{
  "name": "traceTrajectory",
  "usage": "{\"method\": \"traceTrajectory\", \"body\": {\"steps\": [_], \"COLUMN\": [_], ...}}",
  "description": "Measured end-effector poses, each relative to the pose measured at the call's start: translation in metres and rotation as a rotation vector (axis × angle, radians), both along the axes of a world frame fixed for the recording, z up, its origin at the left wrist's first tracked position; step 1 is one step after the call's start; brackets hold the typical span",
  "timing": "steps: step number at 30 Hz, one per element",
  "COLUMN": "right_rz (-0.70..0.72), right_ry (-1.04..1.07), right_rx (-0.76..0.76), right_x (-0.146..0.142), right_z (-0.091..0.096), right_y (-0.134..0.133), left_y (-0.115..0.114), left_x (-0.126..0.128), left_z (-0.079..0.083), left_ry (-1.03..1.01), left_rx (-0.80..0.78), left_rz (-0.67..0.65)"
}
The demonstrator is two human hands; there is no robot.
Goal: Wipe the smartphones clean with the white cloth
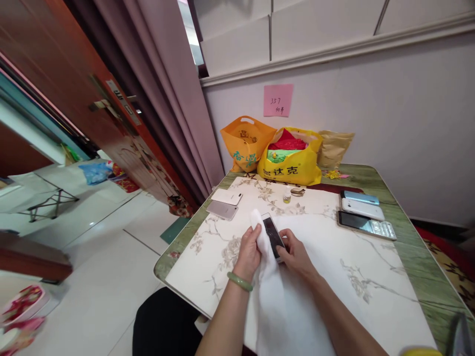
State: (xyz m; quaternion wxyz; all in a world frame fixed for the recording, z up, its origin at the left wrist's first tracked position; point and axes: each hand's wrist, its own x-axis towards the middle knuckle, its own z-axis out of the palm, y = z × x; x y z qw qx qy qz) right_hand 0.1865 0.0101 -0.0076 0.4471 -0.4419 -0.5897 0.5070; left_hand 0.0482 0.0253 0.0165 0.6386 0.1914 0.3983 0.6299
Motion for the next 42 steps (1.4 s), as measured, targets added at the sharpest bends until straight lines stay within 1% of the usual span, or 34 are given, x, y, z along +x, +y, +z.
{"method": "traceTrajectory", "body": {"steps": [2,3,5,9,11,14,18,20,22,26,30,34,37,40,42], "right_rz": [0.022,0.015,-0.035,-0.204,-0.286,-0.397,-0.582,-0.662,-0.7,-0.687,-0.617,-0.49,-0.372,-0.296,-0.324], "right_ry": [-0.045,-0.06,-0.083,-0.112,-0.119,-0.092,-0.034,0.011,0.045,0.063,0.029,-0.048,-0.083,-0.087,-0.084], "right_rx": [0.039,0.054,0.074,0.113,0.132,0.124,0.068,0.045,0.03,0.02,0.046,0.097,0.134,0.158,0.159], "right_x": [0.0,-0.001,-0.002,-0.004,-0.003,-0.001,0.004,0.007,0.008,0.007,0.004,0.002,-0.002,-0.004,-0.005], "right_z": [0.001,0.002,0.004,0.004,0.002,0.0,0.0,0.0,0.0,0.002,0.003,0.0,-0.002,-0.003,-0.002], "right_y": [-0.001,-0.001,-0.002,-0.004,-0.004,-0.004,0.002,0.006,0.008,0.01,0.009,0.006,0.003,0.0,0.0], "left_y": [0.001,0.002,0.002,-0.002,-0.005,-0.013,-0.028,-0.035,-0.038,-0.035,-0.023,-0.004,0.014,0.026,0.026], "left_x": [-0.001,0.0,0.003,0.014,0.018,0.022,0.03,0.035,0.041,0.048,0.048,0.041,0.032,0.027,0.029], "left_z": [0.001,0.001,0.004,0.01,0.013,0.016,0.015,0.014,0.013,0.011,0.012,0.019,0.028,0.034,0.033], "left_ry": [0.015,0.022,0.027,0.024,0.056,0.185,0.491,0.6,0.659,0.669,0.622,0.601,0.527,0.437,0.426], "left_rx": [-0.005,-0.007,-0.004,-0.031,-0.029,0.003,0.076,0.124,0.155,0.147,0.129,0.126,0.087,0.081,0.1], "left_rz": [0.06,0.09,0.101,0.012,-0.047,-0.127,-0.19,-0.206,-0.189,-0.128,-0.065,0.043,0.113,0.119,0.091]}}
